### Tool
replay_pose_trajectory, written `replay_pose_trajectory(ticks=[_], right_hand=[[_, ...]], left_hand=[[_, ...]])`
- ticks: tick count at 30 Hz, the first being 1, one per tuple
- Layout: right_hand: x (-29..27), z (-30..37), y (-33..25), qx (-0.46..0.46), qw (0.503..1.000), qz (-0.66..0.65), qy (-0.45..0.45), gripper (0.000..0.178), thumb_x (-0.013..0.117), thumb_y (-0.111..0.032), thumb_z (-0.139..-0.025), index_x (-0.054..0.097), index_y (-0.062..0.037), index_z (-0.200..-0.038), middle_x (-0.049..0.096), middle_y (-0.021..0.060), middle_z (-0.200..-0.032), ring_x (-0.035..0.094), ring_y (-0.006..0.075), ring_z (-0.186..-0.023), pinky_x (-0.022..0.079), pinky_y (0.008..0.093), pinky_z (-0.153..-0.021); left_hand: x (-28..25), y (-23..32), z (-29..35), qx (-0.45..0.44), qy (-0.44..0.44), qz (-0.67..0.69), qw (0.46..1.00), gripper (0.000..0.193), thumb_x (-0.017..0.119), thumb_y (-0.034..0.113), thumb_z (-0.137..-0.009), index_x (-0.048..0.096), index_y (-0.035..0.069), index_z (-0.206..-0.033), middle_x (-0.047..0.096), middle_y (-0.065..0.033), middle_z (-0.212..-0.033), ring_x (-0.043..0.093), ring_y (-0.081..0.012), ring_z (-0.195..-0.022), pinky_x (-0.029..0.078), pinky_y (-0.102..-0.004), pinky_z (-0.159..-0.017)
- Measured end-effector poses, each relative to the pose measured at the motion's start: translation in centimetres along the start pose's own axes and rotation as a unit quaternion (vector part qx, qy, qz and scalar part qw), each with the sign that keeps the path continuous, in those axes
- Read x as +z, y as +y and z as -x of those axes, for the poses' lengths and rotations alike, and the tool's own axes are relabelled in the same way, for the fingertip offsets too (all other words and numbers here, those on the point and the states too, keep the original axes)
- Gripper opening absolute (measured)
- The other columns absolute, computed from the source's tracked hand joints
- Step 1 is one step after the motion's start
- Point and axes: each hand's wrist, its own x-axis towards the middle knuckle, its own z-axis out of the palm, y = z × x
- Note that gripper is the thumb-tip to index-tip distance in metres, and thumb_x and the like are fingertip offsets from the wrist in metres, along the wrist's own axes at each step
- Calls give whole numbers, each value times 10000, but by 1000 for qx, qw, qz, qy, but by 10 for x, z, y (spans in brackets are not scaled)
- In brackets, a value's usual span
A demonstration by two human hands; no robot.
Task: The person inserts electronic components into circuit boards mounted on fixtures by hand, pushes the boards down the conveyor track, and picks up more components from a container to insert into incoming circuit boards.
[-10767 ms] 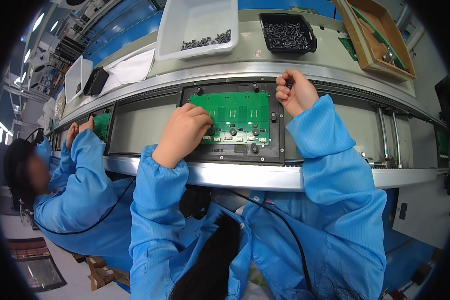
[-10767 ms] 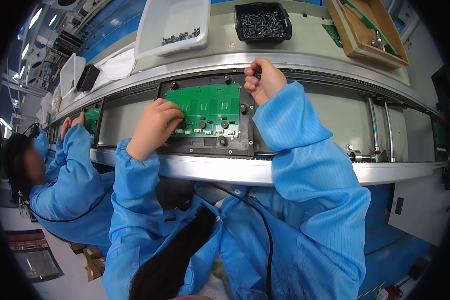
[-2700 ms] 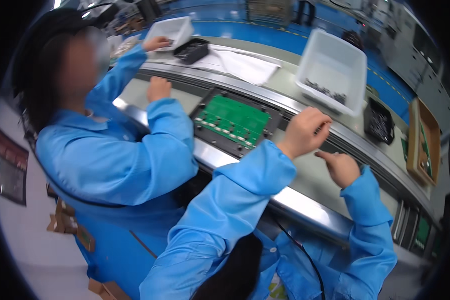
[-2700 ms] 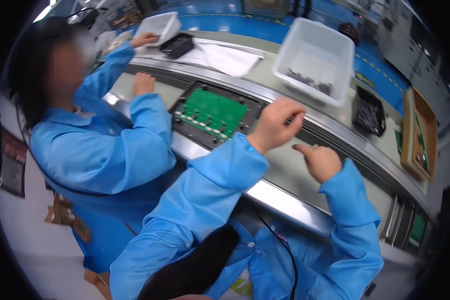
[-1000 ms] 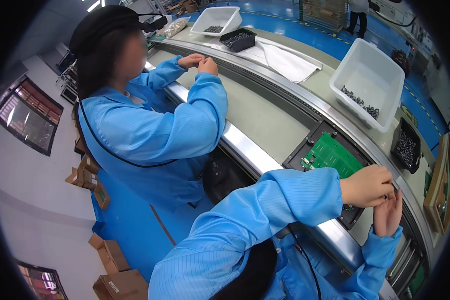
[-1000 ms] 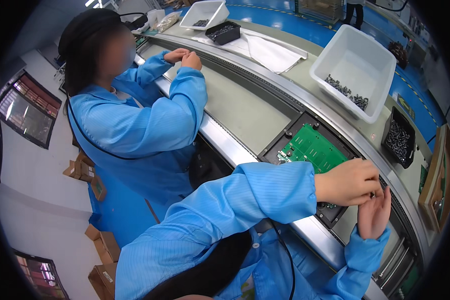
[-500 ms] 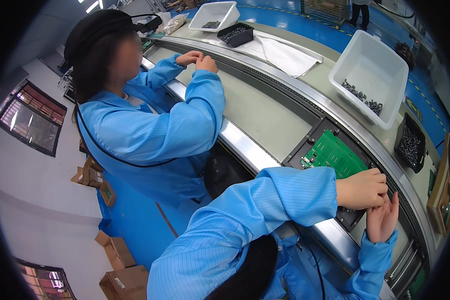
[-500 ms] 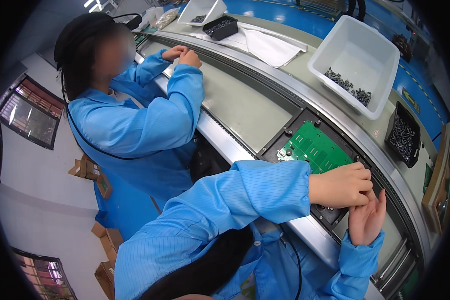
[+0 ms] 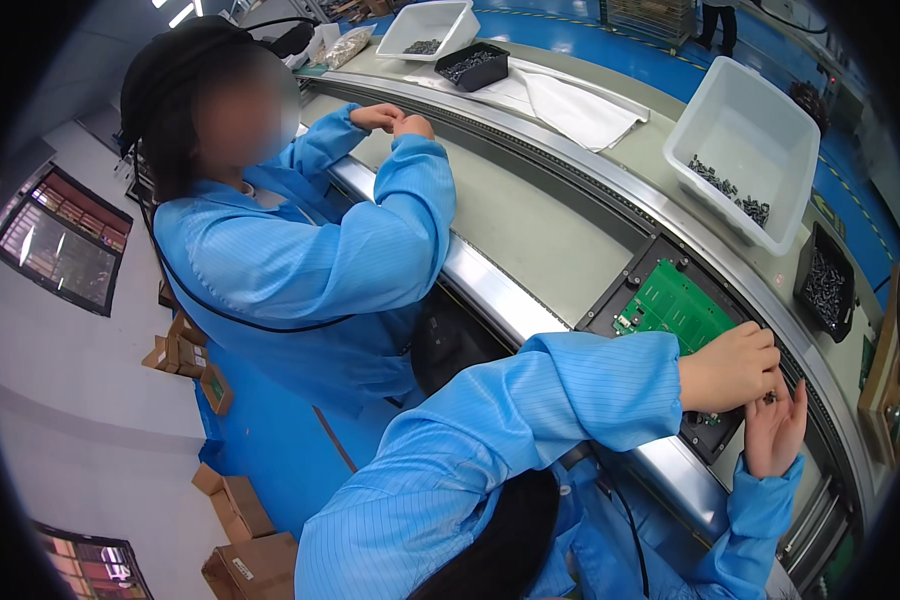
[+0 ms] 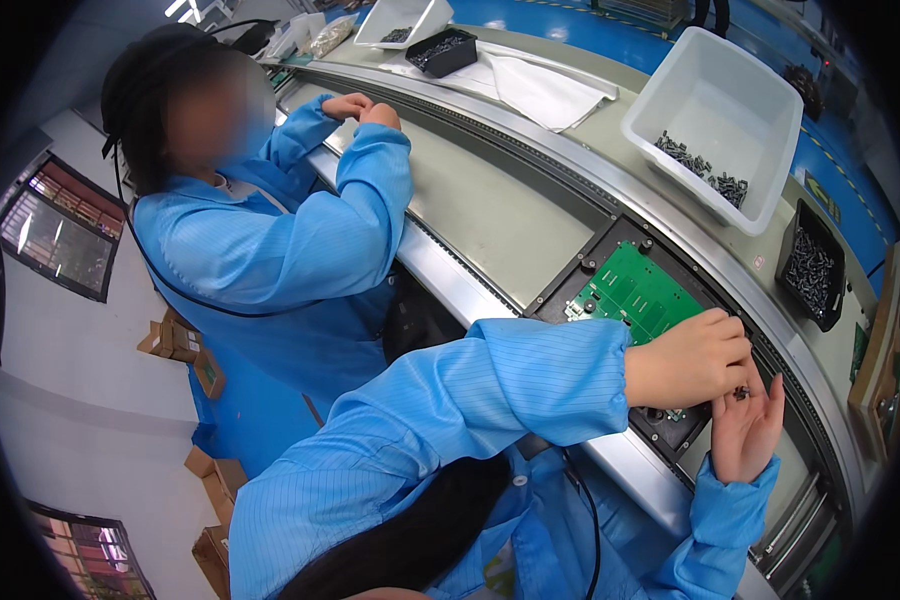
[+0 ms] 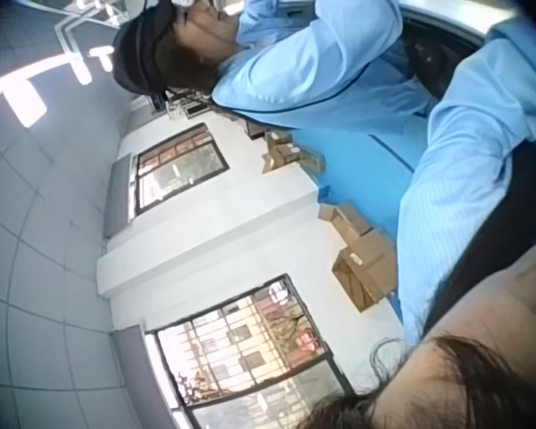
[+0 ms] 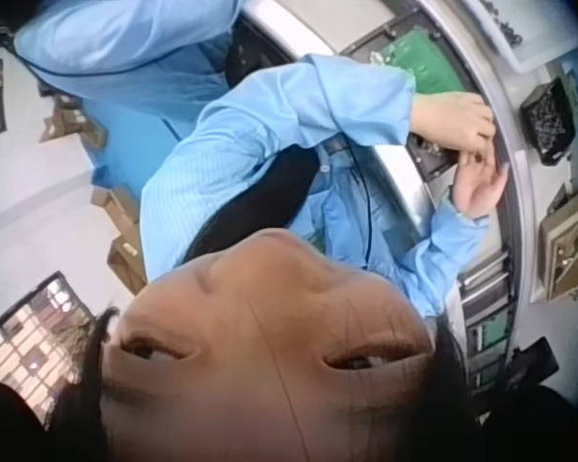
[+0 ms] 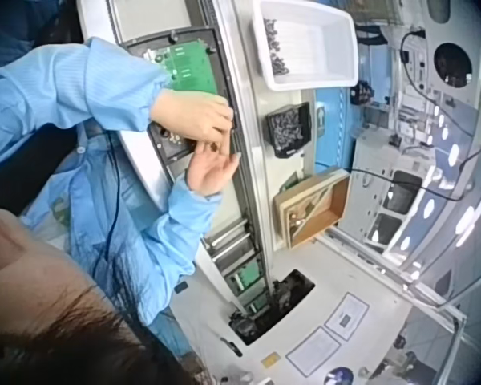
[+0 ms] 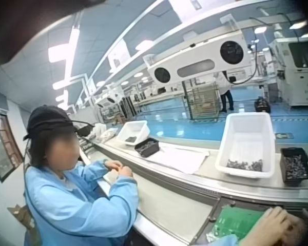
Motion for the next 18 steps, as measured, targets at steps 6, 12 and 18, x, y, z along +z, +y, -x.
replay_pose_trajectory(ticks=[6,12,18], right_hand=[[22,-3,2,-19,992,15,123,523,353,-324,-1018,410,101,-1316,536,202,-1286,587,274,-1089,482,339,-942],[-1,-5,-7,-52,985,50,156,373,432,-277,-992,510,38,-1173,596,123,-1049,584,184,-839,489,264,-730],[-59,-7,-19,-43,975,91,196,146,497,-218,-946,525,-78,-920,484,12,-751,405,87,-597,346,211,-526]], left_hand=[[-4,-1,0,-23,-5,-3,1000,60,624,165,-716,627,115,-749,571,-30,-815,491,-211,-794,412,-334,-778],[-12,-3,-3,-33,35,106,993,75,641,129,-744,614,90,-803,574,-47,-827,508,-220,-768,445,-323,-737],[-23,-10,-1,-80,16,183,980,115,653,78,-766,595,66,-864,574,-60,-847,522,-227,-761,470,-312,-715]])
